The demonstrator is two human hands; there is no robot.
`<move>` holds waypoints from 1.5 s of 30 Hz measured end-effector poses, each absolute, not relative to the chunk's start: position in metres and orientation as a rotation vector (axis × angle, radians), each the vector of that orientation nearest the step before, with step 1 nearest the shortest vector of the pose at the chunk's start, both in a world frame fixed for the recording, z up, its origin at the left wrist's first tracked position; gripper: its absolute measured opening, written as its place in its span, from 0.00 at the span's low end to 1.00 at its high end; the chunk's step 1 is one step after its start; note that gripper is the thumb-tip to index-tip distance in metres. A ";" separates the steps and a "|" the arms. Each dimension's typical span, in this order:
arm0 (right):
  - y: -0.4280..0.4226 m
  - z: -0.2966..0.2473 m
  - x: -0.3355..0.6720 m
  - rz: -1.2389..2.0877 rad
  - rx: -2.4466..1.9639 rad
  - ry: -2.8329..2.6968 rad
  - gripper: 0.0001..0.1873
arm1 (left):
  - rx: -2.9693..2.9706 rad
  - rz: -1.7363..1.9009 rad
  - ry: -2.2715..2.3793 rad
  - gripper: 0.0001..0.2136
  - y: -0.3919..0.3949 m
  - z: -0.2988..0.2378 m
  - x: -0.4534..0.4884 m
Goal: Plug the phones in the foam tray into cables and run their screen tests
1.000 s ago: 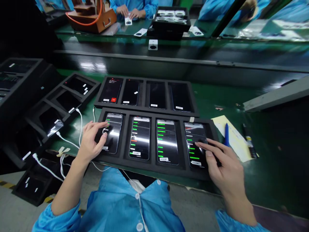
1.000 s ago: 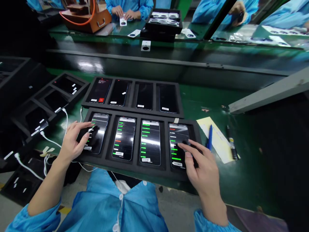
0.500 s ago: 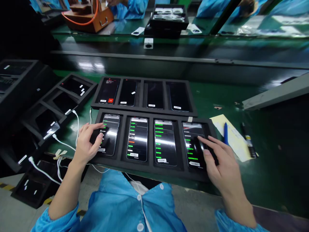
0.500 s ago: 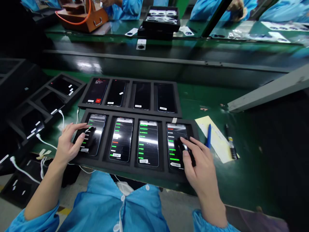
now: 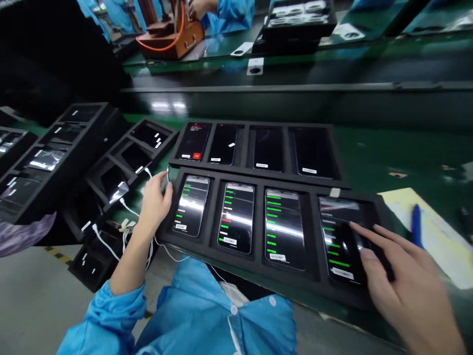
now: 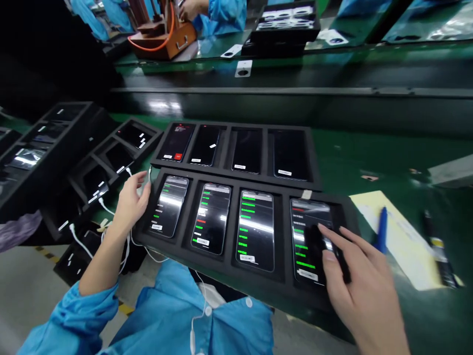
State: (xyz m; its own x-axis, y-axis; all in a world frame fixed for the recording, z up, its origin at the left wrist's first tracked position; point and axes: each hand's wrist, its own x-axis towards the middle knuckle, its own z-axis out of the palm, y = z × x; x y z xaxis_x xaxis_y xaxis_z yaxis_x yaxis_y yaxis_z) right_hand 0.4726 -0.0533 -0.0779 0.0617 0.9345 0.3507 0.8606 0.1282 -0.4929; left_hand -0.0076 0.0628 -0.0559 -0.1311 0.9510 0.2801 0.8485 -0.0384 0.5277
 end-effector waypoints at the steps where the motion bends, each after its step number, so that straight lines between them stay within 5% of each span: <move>1: -0.053 -0.079 0.473 0.155 -1.735 -1.797 0.26 | 1.938 0.820 2.068 0.17 0.075 -0.055 -0.010; 8: -0.050 -0.089 0.481 0.165 -1.747 -1.835 0.26 | 1.822 0.490 2.284 0.16 0.130 -0.048 -0.003; 29: -0.049 -0.089 0.448 -0.107 -1.892 -1.784 0.27 | 1.820 0.273 2.230 0.18 0.092 -0.014 -0.020; 36: -0.038 -0.075 0.447 0.042 -2.048 -1.765 0.29 | 1.613 0.847 1.609 0.20 0.018 0.024 -0.014; 45: -0.037 -0.077 0.453 0.077 -2.031 -1.819 0.28 | 1.069 0.300 0.653 0.17 -0.054 -0.020 0.122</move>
State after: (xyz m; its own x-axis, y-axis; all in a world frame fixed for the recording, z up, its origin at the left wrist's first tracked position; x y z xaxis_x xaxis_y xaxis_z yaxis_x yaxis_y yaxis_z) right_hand 0.4530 -0.0371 -0.0773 0.1465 0.9626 0.2278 0.9398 -0.0635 -0.3358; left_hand 0.1219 -0.0539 -0.0198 0.7756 0.5269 -0.3476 0.0797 0.4644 0.8820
